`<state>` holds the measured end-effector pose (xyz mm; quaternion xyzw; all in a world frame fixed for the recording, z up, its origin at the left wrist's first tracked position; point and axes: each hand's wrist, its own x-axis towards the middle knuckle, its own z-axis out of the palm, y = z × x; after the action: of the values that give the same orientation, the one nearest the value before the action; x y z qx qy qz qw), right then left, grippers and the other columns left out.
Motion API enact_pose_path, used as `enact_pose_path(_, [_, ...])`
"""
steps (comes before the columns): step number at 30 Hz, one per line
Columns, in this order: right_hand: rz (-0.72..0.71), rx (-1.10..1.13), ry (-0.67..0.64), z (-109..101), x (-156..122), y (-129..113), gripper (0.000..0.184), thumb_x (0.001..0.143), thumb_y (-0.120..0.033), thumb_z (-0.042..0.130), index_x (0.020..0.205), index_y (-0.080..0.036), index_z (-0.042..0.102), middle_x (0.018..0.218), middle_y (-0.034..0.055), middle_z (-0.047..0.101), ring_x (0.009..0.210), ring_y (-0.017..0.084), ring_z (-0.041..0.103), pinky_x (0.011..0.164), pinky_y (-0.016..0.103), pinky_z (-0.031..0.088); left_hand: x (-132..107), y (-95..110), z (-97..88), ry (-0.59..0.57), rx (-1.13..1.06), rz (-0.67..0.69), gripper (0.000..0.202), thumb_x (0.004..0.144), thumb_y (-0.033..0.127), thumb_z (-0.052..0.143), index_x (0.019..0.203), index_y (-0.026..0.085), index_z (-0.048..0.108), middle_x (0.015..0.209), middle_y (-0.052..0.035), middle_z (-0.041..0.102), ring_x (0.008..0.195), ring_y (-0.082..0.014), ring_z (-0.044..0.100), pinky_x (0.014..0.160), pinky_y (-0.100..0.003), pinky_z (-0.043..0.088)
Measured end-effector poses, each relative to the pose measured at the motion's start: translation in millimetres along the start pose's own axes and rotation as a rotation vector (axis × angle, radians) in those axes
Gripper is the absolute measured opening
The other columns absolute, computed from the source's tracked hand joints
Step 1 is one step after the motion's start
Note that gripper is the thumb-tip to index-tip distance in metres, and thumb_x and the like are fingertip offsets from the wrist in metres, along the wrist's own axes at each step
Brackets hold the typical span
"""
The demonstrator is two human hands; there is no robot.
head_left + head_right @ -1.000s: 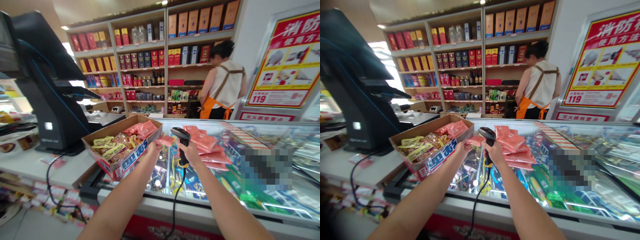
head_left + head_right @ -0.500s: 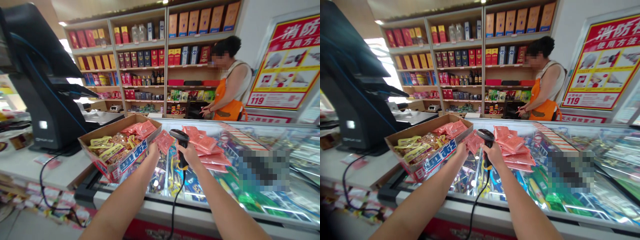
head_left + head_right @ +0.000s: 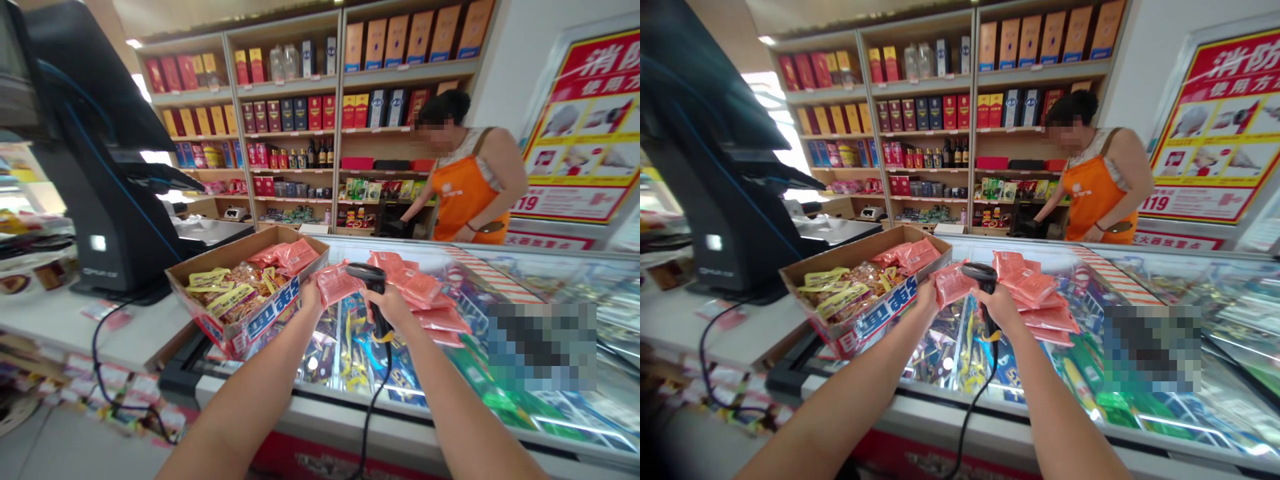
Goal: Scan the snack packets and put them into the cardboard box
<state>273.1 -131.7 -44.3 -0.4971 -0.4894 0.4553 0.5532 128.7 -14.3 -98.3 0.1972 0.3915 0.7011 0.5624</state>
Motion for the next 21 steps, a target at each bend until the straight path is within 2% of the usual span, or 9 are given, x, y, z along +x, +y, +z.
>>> enact_pose_path(6, [0.009, -0.015, -0.033, -2.7, 3.1, 5.6, 0.029, 0.062, -0.037, 0.075, 0.057, -0.02, 0.053, 0.043, -0.0041, 0.051, 0.032, 0.013, 0.049, 0.031, 0.025, 0.04, -0.1, -0.3, 0.0, -0.04, -0.018, -0.034, 0.021, 0.091, 0.027, 0.051, 0.077, 0.015, 0.061, 0.073, -0.0042, 0.067, 0.067, -0.0173, 0.067, 0.075, -0.034, 0.055])
enact_pose_path(9, [0.013, -0.015, -0.033, -3.9, 4.1, 6.2, 0.027, 0.062, -0.036, 0.074, 0.058, -0.019, 0.054, 0.044, -0.0037, 0.053, 0.032, 0.013, 0.049, 0.032, 0.025, 0.04, -0.1, 1.1, 0.2, -0.055, -0.006, -0.049, 0.022, 0.092, 0.028, 0.049, 0.077, 0.016, 0.061, 0.077, -0.0047, 0.067, 0.069, -0.0168, 0.068, 0.076, -0.032, 0.054])
enact_pose_path(12, [0.014, -0.018, -0.03, -4.3, 4.3, 6.3, 0.027, 0.062, -0.037, 0.074, 0.056, -0.019, 0.054, 0.044, -0.0035, 0.053, 0.032, 0.013, 0.049, 0.032, 0.026, 0.039, -2.4, 2.9, 0.3, -0.04, 0.009, -0.031, 0.021, 0.089, 0.029, 0.054, 0.074, 0.016, 0.059, 0.076, -0.0044, 0.067, 0.068, -0.0159, 0.067, 0.073, -0.03, 0.053])
enact_pose_path(14, [0.004, -0.027, -0.026, -3.5, 3.6, 5.4, 0.029, 0.062, -0.038, 0.075, 0.055, -0.02, 0.054, 0.043, -0.0029, 0.053, 0.032, 0.013, 0.049, 0.033, 0.026, 0.04, -6.6, 3.3, 1.0, -0.035, 0.006, -0.004, 0.021, 0.088, 0.03, 0.056, 0.072, 0.016, 0.059, 0.072, -0.0038, 0.066, 0.065, -0.0152, 0.064, 0.069, -0.028, 0.052])
enact_pose_path(17, [-0.04, -0.03, -0.02, 0.6, 1.3, 1.4, 0.032, 0.062, -0.04, 0.076, 0.052, -0.02, 0.053, 0.04, -0.0018, 0.052, 0.033, 0.014, 0.05, 0.034, 0.027, 0.041, -15.6, 2.6, 5.4, -0.098, -0.007, 0.07, 0.022, 0.088, 0.031, 0.055, 0.072, 0.016, 0.058, 0.065, -0.0019, 0.063, 0.058, -0.0135, 0.06, 0.063, -0.026, 0.05])
enact_pose_path(19, [-0.078, -0.009, -0.03, 5.8, -0.2, -4.0, 0.031, 0.061, -0.041, 0.076, 0.054, -0.02, 0.054, 0.04, -0.0013, 0.053, 0.033, 0.014, 0.05, 0.034, 0.027, 0.042, -19.1, 3.6, 11.4, -0.136, 0.0, 0.149, 0.023, 0.087, 0.032, 0.054, 0.072, 0.016, 0.057, 0.063, -0.0003, 0.061, 0.056, -0.0122, 0.058, 0.062, -0.025, 0.049])
enact_pose_path(21, [-0.107, 0.018, -0.052, 12.8, -0.2, -11.4, 0.03, 0.062, -0.042, 0.075, 0.056, -0.02, 0.055, 0.04, -0.0013, 0.054, 0.033, 0.014, 0.049, 0.034, 0.027, 0.042, -16.4, 9.7, 19.6, -0.116, 0.036, 0.232, 0.023, 0.088, 0.033, 0.054, 0.071, 0.017, 0.055, 0.062, 0.0012, 0.058, 0.057, -0.0111, 0.058, 0.062, -0.023, 0.049])
